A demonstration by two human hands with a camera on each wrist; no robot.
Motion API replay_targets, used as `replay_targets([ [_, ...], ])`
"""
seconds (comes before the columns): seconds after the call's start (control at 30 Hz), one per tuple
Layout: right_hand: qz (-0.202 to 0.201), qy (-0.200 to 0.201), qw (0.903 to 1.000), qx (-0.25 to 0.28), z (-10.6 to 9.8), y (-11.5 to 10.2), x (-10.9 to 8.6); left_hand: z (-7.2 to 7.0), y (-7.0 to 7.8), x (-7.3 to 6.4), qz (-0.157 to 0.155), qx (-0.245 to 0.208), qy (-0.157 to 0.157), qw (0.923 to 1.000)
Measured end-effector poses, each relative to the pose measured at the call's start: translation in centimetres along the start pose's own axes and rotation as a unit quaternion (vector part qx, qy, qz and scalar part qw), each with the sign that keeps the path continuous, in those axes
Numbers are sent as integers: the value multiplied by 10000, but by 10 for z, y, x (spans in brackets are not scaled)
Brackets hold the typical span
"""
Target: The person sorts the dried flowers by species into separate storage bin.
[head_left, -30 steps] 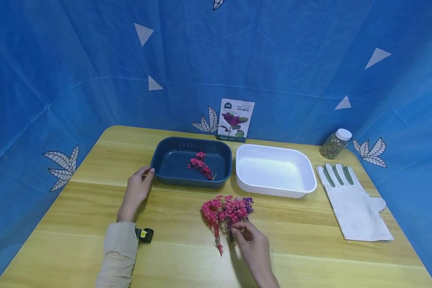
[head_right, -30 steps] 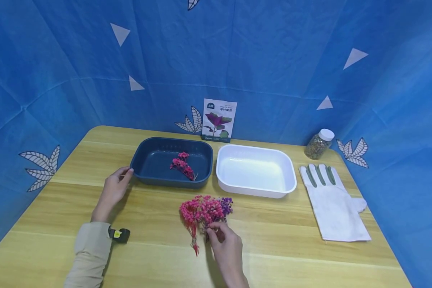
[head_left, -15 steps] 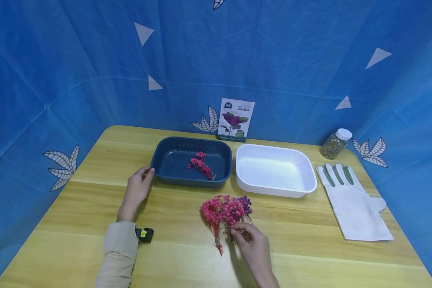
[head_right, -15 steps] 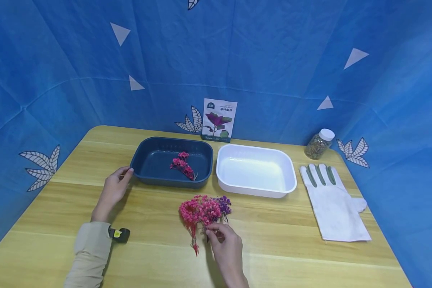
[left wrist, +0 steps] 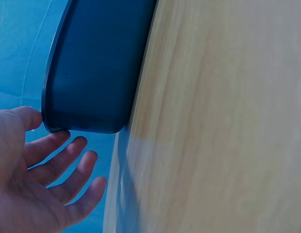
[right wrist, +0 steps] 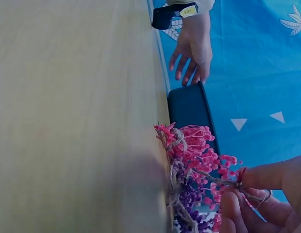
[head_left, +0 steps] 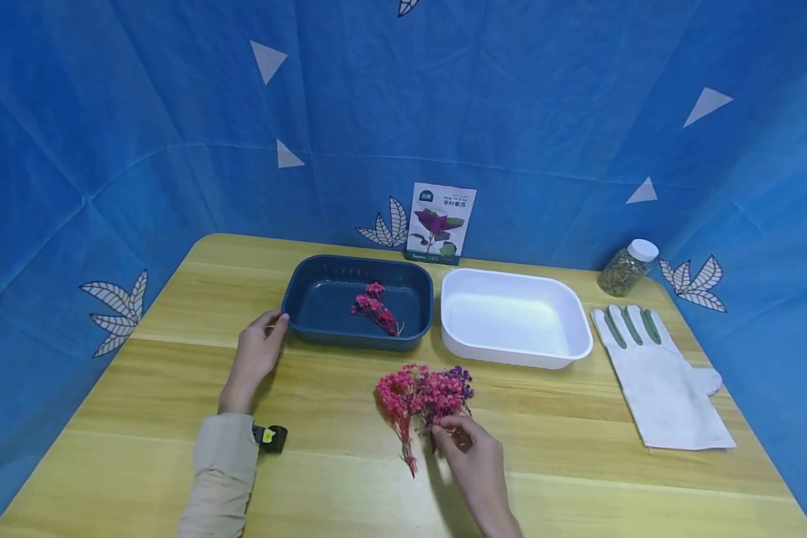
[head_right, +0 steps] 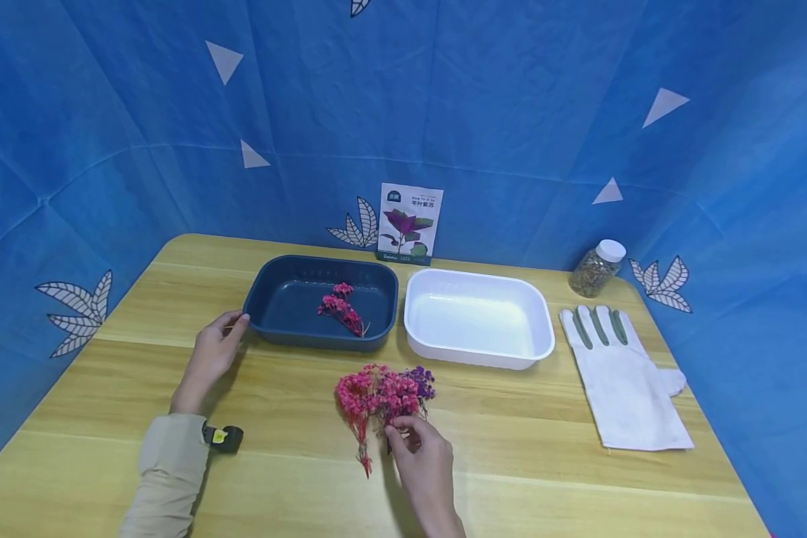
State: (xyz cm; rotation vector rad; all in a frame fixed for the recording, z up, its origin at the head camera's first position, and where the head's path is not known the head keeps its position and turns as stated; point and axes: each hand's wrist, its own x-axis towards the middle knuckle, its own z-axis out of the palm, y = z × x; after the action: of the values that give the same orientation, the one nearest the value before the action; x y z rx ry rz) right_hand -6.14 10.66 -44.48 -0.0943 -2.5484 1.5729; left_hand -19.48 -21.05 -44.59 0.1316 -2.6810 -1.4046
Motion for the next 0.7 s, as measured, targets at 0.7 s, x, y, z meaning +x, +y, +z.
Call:
replay_targets([
  [0.7, -520, 245, 9982, -164, 1, -6, -4, 0, -1, 1, 69, 64, 18, 10000],
])
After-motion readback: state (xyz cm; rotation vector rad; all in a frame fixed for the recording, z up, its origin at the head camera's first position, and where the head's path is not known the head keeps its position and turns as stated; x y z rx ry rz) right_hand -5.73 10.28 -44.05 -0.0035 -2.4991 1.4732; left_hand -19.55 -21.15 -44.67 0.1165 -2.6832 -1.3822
